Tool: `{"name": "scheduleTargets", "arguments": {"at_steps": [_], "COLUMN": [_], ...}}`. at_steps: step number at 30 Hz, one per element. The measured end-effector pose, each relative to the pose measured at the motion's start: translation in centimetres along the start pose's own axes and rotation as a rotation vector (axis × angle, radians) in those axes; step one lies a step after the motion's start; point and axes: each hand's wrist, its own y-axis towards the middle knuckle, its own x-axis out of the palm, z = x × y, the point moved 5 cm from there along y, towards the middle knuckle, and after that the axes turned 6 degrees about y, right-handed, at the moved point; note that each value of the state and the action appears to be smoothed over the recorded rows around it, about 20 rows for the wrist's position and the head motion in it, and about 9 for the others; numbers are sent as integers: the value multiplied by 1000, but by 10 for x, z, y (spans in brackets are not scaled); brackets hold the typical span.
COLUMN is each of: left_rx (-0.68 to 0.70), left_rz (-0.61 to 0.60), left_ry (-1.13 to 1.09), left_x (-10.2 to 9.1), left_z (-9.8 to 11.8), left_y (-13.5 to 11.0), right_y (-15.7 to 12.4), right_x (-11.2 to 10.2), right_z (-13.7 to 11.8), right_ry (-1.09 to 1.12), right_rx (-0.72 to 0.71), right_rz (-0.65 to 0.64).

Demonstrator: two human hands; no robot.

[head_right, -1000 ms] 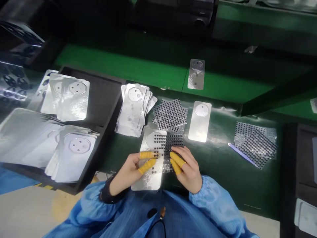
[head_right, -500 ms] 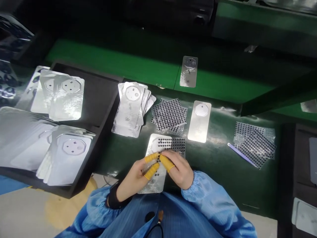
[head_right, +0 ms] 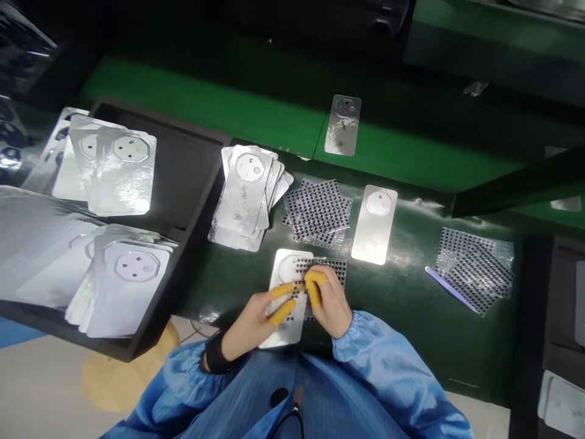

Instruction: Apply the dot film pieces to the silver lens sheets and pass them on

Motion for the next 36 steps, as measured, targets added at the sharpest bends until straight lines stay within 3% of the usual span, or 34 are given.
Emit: {"name": "scheduleTargets", "arguments": {"at_steps": [2,5,7,11,14,18,23,30,36], "left_rx": [-26,-72,-59,39,111,171,234,184,205], "left_rz": [42,278,389,276,246,284,334,275,265], "left_ry": [4,109,140,-39,-159,-204,-76,97,161], "left_x": [-16,-42,-48,-29,-20,-21,-24,-26,-24], "left_z": [-2,-4,2,24,39,45,47,45,39], "left_y": [-7,-24,-33,-32,-27,-26,-29,-28,-26], "right_y": [3,11,21,41,45,37,32,33,17], "right_x": [-5,-10,-9,-2,-2,-8,-12,-11,2], "right_z": [-1,-10,-22,-48,-59,-62,-63,-57,-47], "right_ry": [-6,-17,-39,-69,-116,-186,-179,-112,30], "right_rx": [10,-5,-69,-279,-350,-291,-249,-213,-100], "right_rz": [12,30,38,14,-51,-100,-54,-123,-146]}}
